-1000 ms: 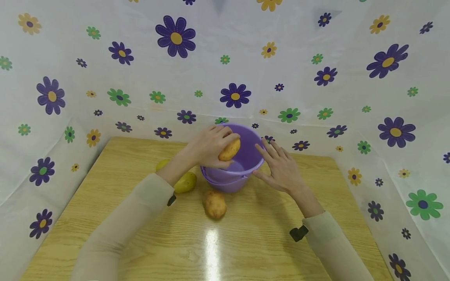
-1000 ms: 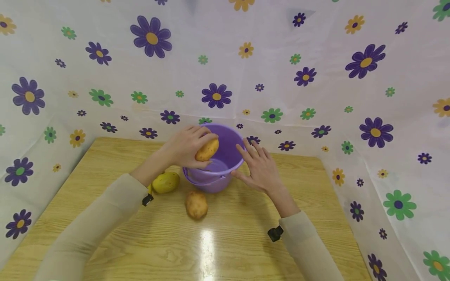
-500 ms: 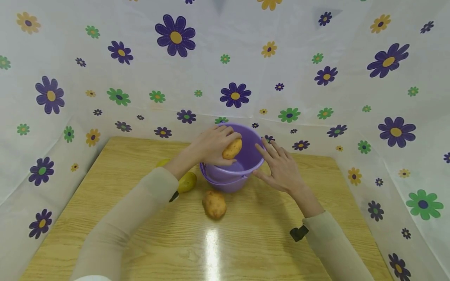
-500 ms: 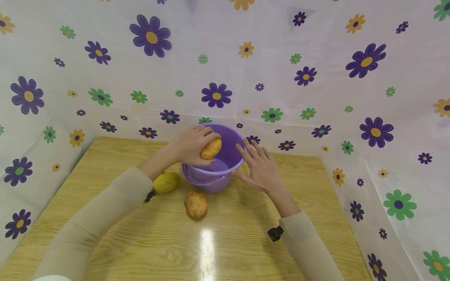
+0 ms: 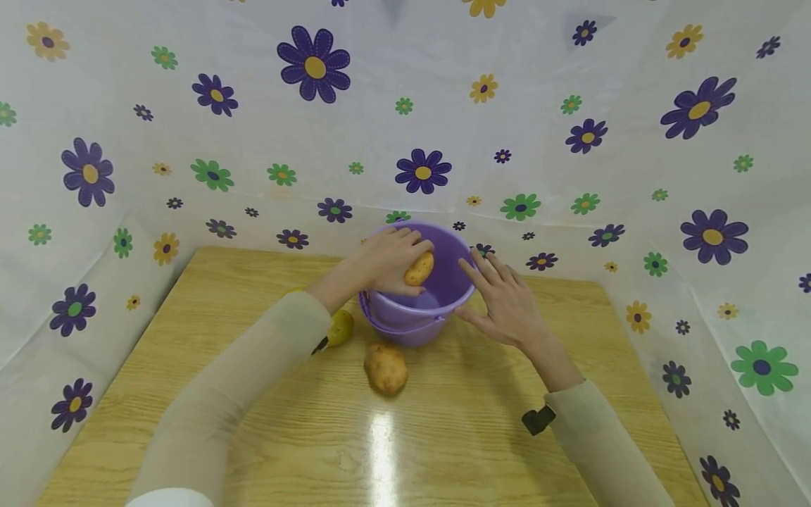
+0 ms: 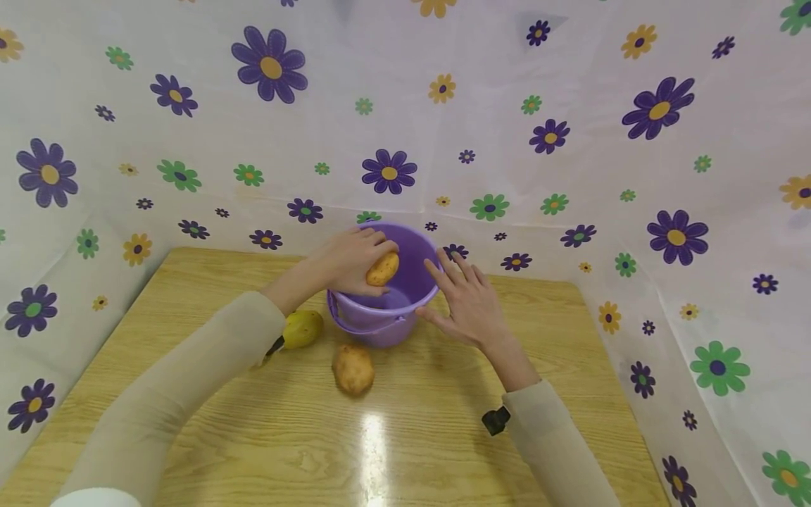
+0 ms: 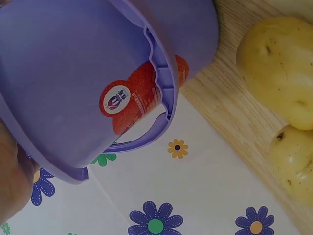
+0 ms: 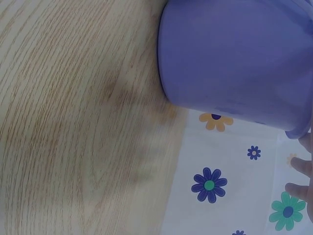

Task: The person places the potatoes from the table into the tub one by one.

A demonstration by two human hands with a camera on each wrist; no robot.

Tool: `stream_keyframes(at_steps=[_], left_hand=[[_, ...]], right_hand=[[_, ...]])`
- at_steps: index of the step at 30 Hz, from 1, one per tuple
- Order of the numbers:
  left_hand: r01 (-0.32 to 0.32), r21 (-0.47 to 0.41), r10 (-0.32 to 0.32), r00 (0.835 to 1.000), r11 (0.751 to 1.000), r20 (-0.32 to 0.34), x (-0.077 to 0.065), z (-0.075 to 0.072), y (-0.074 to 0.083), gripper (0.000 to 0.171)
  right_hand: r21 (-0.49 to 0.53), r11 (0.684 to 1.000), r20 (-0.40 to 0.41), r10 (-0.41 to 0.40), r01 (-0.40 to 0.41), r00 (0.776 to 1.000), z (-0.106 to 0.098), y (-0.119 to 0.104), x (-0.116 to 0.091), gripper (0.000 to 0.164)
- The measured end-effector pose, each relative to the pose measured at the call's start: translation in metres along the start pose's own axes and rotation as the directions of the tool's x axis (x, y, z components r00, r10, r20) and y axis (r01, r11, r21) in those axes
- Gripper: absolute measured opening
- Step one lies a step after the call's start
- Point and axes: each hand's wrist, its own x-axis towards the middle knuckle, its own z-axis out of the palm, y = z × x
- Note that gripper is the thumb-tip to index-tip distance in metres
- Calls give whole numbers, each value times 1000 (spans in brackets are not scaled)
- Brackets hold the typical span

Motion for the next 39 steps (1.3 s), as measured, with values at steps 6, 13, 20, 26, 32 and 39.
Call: stream_keyframes(at_steps=[6,13,20,26,32,39], left_hand=[[37,-3,-37,995,999,94,6,4,-6,83],[81,-38,-76,990,996,119,8,6,-11,81],[90,-82,-81,991,993,110,6,5,-13,87],[90,-147,-81,994,985,66,4,4,-14,83],[105,-184,-102,994,977,28,-2,3,-15,82],[137,-186,-134,991,973,31,-13,2,-16,86]], right_hand=[[0,1000,-5,-6,6,1000,0,0,0,92],[2,1000,-5,-8,8,1000,1,1,1,95],[4,1000,17,-2,2,1000,-1,0,2,92],[19,1000,19,8,-8,1000,-1,1,0,92],[33,999,10,4,-4,1000,0,1,-1,92],[34,999,11,-1,1,1000,0,1,0,92]])
